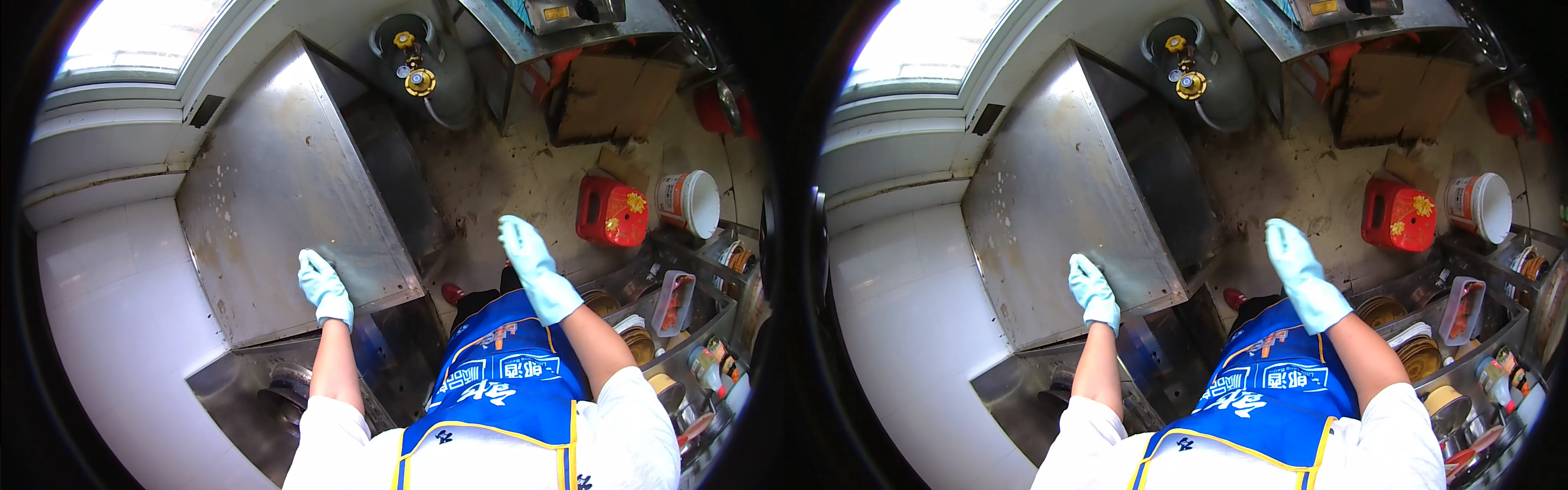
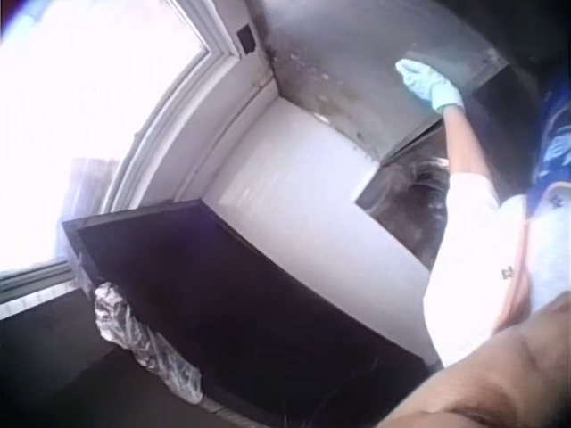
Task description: The person scrubs a large stainless steel surface with a steel wool pad while wearing gloves. They repeatedly wipe and scrub different areas of the surface, focusing on removing stains and residue. The person moves around the surface, adjusting their position to reach different sections.
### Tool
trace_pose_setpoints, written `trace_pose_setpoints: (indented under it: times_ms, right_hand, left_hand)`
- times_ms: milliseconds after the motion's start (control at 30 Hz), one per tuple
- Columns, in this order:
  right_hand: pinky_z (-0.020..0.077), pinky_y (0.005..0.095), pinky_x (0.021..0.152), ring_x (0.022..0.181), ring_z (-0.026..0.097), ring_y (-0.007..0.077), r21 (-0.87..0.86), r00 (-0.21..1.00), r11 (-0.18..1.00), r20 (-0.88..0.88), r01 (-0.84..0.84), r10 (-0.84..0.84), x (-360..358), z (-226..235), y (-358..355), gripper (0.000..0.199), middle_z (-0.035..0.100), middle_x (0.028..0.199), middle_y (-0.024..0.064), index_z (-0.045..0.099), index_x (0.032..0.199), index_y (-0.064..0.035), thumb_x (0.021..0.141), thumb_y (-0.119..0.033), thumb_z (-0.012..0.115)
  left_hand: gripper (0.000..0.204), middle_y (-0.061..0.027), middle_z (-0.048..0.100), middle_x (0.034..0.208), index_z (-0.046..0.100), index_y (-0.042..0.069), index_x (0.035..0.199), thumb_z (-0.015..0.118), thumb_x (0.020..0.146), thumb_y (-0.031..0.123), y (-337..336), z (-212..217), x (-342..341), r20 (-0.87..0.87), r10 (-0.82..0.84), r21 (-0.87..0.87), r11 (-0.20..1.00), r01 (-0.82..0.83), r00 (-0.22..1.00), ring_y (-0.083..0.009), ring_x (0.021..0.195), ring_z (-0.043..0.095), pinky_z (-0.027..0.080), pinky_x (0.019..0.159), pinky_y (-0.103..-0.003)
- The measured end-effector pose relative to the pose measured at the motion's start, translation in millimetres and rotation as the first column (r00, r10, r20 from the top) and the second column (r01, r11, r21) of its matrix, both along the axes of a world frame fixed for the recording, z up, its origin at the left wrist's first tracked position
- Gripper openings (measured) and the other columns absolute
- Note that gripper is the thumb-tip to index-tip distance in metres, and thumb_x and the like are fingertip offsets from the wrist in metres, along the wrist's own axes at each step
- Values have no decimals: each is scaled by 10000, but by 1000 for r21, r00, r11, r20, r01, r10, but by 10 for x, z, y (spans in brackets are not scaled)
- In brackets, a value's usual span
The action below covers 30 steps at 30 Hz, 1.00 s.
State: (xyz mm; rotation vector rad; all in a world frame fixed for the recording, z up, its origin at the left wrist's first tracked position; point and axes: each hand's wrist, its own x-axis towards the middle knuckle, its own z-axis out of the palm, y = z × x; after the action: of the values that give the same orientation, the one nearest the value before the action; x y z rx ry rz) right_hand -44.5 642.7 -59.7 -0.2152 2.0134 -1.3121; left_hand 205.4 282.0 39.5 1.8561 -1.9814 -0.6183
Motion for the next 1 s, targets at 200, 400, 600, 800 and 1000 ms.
trace_pose_setpoints:
  times_ms: [200, 400, 600, 800, 1000]
  right_hand:
    - [593, 414, 1054, 1178, 766, 367, -356, 893, 886, -431, -298, 126, 572, 1105, -997, 349, 789, 1280, 237, 726, 1384, 50, 1149, -186, 622]
    - [570, 488, 1129, 1334, 701, 452, -264, 713, 907, -699, -329, 55, 1339, 1124, -2135, 436, 688, 1508, 300, 729, 1431, -1, 1092, -272, 690]
    - [526, 525, 1207, 1409, 654, 489, 56, 356, 848, -892, -528, 280, 1505, 881, -2398, 492, 674, 1514, 316, 719, 1414, -3, 1054, -338, 699]
    - [625, 409, 888, 973, 782, 307, -389, 764, 920, -607, -46, -219, 1164, 748, -2129, 229, 788, 1140, 167, 746, 1273, 11, 1065, -82, 730]
    - [609, 378, 963, 1042, 759, 221, -260, 932, 895, 132, 362, -338, 1357, 607, -1879, 449, 799, 1150, 148, 701, 1314, 94, 1083, -276, 808]
  left_hand:
    - [592, -117, 719, 1278, 688, -21, 1395, 494, 1229, 512, 120, -43, -117, -508, 144, 127, 988, -91, 849, -222, 1185, 641, 502, 1086, -384]
    - [801, -154, 589, 1657, 563, 28, 1616, 413, 1186, 686, 152, 142, 86, -588, 544, 697, 716, 35, 599, -286, 1482, 578, 419, 1273, -450]
    - [728, -223, 640, 1546, 570, -19, 1578, 493, 1197, 597, 76, 297, 256, -616, 330, 566, 817, 110, 715, -350, 1403, 666, 558, 1171, -490]
    - [419, -293, 669, 1487, 718, -53, 1378, 630, 1174, 303, -367, -39, -79, -208, -345, -127, 937, 324, 915, -396, 1320, 684, 542, 1141, -461]
    - [608, -287, 480, 1737, 516, -8, 1667, 500, 1204, 385, -844, -279, -812, 382, -602, -261, 658, 706, 701, -447, 1655, 382, 241, 1388, -546]
